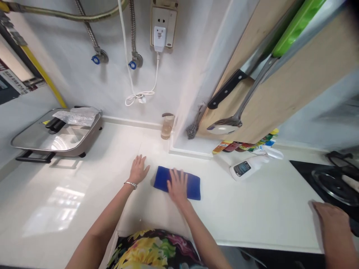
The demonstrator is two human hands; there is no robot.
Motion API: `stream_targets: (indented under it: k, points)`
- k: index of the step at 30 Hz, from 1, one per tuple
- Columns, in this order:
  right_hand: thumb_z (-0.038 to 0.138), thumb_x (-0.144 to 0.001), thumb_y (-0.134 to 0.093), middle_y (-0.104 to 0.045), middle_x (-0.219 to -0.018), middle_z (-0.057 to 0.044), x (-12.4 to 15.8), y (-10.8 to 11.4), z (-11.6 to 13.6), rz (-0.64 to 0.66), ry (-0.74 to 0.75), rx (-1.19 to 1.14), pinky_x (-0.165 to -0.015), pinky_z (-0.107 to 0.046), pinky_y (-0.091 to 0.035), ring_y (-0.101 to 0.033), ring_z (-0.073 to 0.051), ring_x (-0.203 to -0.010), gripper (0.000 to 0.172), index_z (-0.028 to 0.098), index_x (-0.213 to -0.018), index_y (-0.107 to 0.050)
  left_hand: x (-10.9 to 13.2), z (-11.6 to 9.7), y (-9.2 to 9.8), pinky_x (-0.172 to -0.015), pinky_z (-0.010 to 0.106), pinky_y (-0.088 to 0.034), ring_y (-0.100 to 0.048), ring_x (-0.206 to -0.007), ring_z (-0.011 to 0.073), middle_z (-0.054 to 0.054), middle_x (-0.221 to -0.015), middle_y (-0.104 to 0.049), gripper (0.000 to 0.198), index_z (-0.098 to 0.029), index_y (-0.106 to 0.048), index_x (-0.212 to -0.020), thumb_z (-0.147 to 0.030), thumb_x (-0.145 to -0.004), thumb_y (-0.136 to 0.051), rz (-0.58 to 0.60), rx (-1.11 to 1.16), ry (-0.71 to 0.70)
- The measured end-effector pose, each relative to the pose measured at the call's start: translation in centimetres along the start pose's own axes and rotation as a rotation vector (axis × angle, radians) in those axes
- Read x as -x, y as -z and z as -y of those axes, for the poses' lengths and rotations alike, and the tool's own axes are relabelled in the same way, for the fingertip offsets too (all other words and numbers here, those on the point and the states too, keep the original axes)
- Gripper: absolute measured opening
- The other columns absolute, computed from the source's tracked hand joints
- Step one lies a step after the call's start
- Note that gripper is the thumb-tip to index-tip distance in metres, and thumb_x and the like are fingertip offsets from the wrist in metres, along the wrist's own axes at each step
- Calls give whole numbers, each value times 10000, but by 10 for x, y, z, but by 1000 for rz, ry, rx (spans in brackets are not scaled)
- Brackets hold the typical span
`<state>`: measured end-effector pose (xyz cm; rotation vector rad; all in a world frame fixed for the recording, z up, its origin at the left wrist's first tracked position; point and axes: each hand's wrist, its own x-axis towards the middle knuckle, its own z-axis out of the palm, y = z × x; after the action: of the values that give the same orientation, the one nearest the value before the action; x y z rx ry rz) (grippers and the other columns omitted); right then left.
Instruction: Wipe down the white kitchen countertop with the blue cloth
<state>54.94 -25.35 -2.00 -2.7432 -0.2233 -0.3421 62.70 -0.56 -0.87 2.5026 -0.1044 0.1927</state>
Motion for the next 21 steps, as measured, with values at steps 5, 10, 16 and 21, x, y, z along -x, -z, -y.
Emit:
stream_targets:
  k: [5, 10, 16, 21]
  points:
    - [359, -1051, -392, -301, -1711, -21, 17, -9, -13, 125, 101, 164, -1239, -700, -99, -159, -406, -1579, 570, 276, -1615, -405, 2, 19, -13, -1279, 686, -149, -166, -1588, 419, 223, -1657, -316, 636, -76, -496, -1500, -410, -961, -455, -29, -161, 62]
    - [329, -1047, -373, -300, -1710, 10, 69, 18, -79, 100, -9, 306, -1253, -655, -122, -176, -377, -1579, 571, 285, -1616, -403, 4, 21, -19, -1293, 646, -160, -167, -1590, 407, 199, -1667, -309, 664, -75, -471, -1534, -440, -983, -401, -27, -241, 46]
    - [337, -1061, -284, -330, -1699, -8, 94, 47, -146, 89, -253, 417, -1266, -605, -153, -181, -333, -1589, 570, 250, -1605, -430, 5, 18, -18, -1289, 642, -158, -154, -1586, 428, 220, -1665, -301, 670, -51, -459, -1539, -441, -1002, -373, -37, -291, 21]
    - [360, -1050, -260, -351, -1685, -101, 63, 40, -164, -31, -583, 437, -1228, -676, -186, -217, -392, -1568, 609, 190, -1614, -412, 6, 17, -19, -1279, 652, -168, -144, -1587, 429, 234, -1657, -311, 670, -47, -462, -1534, -458, -1020, -340, -74, -299, -17]
